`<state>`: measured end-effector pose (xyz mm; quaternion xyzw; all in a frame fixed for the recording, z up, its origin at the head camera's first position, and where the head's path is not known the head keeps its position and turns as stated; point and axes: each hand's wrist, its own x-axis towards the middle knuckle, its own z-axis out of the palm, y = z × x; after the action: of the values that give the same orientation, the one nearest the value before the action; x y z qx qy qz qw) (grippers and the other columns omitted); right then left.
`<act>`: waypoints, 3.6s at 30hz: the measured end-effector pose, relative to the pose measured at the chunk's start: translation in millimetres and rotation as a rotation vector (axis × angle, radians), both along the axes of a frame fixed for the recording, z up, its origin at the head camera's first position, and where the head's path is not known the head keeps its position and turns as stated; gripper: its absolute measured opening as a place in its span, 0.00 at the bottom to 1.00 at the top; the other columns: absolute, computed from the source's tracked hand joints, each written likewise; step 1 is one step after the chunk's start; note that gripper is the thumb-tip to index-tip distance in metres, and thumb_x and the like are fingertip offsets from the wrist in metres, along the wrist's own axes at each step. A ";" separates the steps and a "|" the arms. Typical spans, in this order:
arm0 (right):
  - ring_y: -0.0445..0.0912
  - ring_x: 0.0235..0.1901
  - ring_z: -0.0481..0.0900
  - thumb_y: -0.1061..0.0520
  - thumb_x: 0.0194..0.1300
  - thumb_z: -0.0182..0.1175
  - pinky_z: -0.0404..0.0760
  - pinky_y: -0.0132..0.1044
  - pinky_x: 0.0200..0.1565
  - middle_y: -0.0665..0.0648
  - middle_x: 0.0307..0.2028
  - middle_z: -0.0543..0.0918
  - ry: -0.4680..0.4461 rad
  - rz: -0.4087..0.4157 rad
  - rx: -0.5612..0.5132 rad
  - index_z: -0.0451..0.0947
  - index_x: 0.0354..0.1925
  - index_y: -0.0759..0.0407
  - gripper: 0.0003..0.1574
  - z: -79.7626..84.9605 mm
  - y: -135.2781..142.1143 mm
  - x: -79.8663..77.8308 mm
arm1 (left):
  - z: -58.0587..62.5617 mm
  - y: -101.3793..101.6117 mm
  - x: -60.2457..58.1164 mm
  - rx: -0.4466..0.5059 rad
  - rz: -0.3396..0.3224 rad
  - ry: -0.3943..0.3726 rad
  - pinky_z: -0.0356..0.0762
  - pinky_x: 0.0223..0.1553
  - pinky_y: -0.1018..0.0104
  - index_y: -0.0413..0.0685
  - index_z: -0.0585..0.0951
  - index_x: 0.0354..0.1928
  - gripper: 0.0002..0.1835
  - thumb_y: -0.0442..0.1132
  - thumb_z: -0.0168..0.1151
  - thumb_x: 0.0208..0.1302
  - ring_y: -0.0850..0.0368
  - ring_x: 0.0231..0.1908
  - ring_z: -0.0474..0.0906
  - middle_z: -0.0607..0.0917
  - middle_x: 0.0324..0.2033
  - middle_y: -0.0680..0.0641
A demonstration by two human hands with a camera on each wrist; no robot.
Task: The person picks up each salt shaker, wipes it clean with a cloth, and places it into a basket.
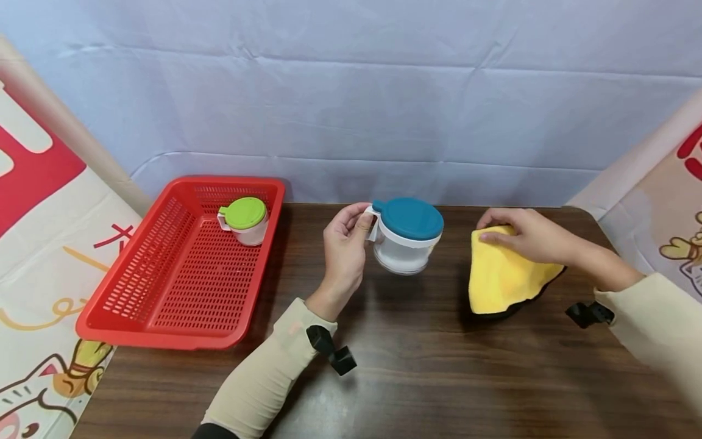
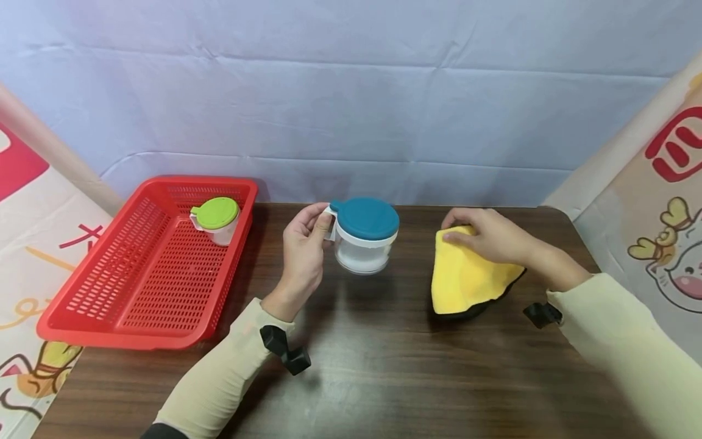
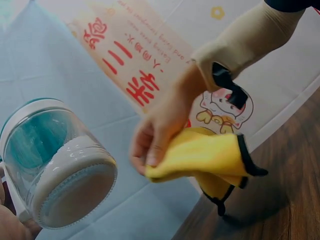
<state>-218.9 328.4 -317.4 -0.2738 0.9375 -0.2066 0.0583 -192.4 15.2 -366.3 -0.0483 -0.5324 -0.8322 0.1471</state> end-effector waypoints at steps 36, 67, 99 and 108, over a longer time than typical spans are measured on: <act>0.67 0.44 0.76 0.51 0.75 0.59 0.75 0.62 0.40 0.70 0.46 0.80 0.193 -0.254 0.174 0.78 0.52 0.70 0.21 -136.8 109.9 100.3 | 1.3 -15.8 -0.7 -0.002 0.055 0.000 0.81 0.45 0.72 0.24 0.80 0.50 0.10 0.24 0.60 0.70 0.62 0.39 0.82 0.87 0.37 0.48; 0.68 0.50 0.74 0.48 0.78 0.55 0.74 0.63 0.42 0.71 0.53 0.78 0.133 -0.301 0.144 0.75 0.56 0.64 0.21 -140.6 111.5 99.0 | 47.8 -45.4 7.4 -0.291 -0.018 0.041 0.82 0.51 0.64 0.30 0.82 0.52 0.12 0.28 0.63 0.69 0.55 0.43 0.83 0.86 0.45 0.34; 0.68 0.51 0.75 0.47 0.78 0.54 0.75 0.64 0.45 0.70 0.53 0.79 0.104 -0.312 0.145 0.76 0.56 0.64 0.23 -141.8 109.2 97.4 | 74.9 -161.2 -12.8 -0.370 0.006 0.013 0.85 0.37 0.70 0.42 0.84 0.49 0.07 0.32 0.61 0.72 0.59 0.37 0.82 0.87 0.38 0.51; 0.68 0.50 0.75 0.47 0.78 0.54 0.74 0.63 0.44 0.68 0.51 0.80 0.121 -0.314 0.131 0.76 0.56 0.64 0.22 -140.0 109.0 97.9 | 70.0 -197.0 -15.2 -0.406 0.044 0.000 0.84 0.37 0.73 0.45 0.84 0.46 0.05 0.33 0.61 0.73 0.61 0.38 0.82 0.88 0.37 0.53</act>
<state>-121.0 437.4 -457.4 -0.1313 0.9821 -0.1346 -0.0134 -207.6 -181.8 -296.4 -0.0652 -0.6902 -0.7043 0.1524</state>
